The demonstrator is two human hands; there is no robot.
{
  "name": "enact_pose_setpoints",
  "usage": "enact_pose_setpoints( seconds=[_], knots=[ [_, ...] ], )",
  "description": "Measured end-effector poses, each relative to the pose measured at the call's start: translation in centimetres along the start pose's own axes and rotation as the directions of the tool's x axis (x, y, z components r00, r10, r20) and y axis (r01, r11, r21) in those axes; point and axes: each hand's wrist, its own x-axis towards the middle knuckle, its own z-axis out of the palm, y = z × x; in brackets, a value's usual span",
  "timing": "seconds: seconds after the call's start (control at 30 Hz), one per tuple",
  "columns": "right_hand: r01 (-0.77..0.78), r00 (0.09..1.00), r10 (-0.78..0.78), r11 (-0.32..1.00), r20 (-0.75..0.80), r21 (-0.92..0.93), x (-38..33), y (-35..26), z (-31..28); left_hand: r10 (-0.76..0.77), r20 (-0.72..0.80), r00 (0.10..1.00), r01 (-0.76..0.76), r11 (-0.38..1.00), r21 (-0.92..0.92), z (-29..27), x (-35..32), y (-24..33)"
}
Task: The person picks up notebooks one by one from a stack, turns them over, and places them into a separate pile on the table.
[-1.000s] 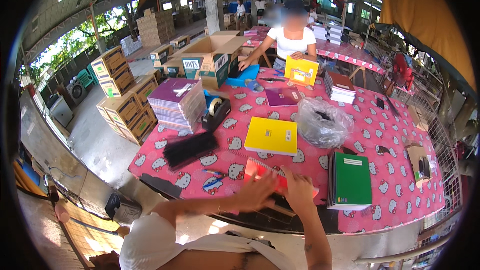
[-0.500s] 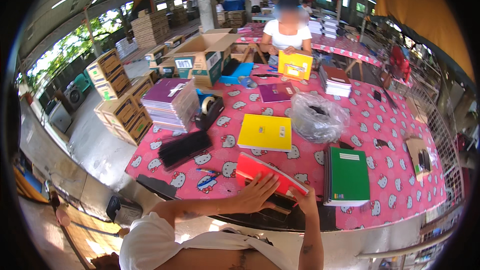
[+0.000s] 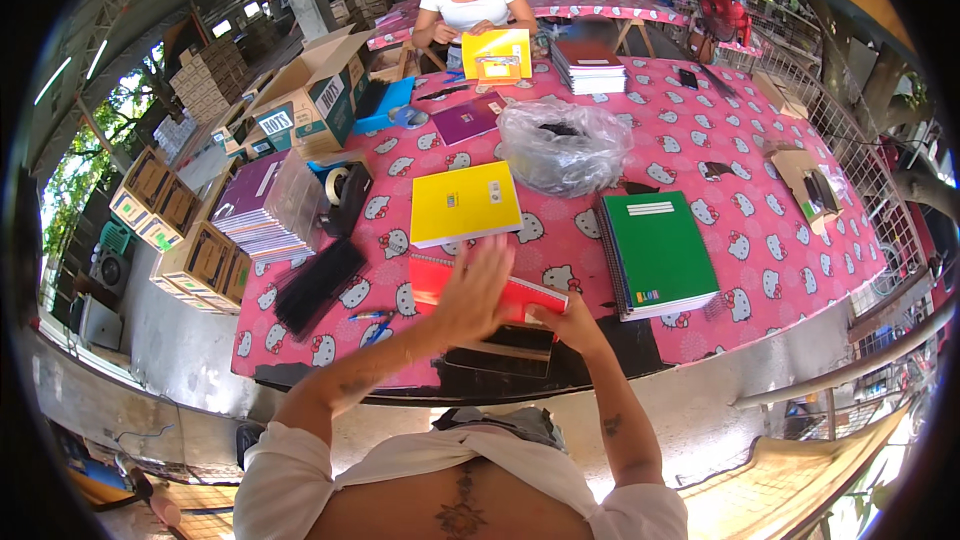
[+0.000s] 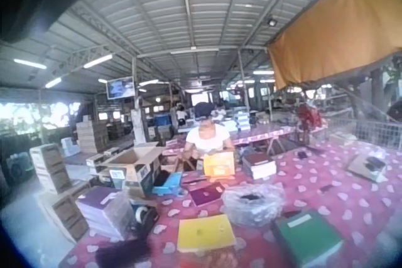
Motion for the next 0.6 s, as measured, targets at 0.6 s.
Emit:
enact_pose_setpoints(
  seconds=[0.6],
  knots=[
    [0.046,0.999,-0.044,0.992,-0.02,0.121,-0.9,0.0,1.5,-0.023,0.003,1.0,0.023,0.998,-0.055,0.7,-2.5,4.2]
  ],
)
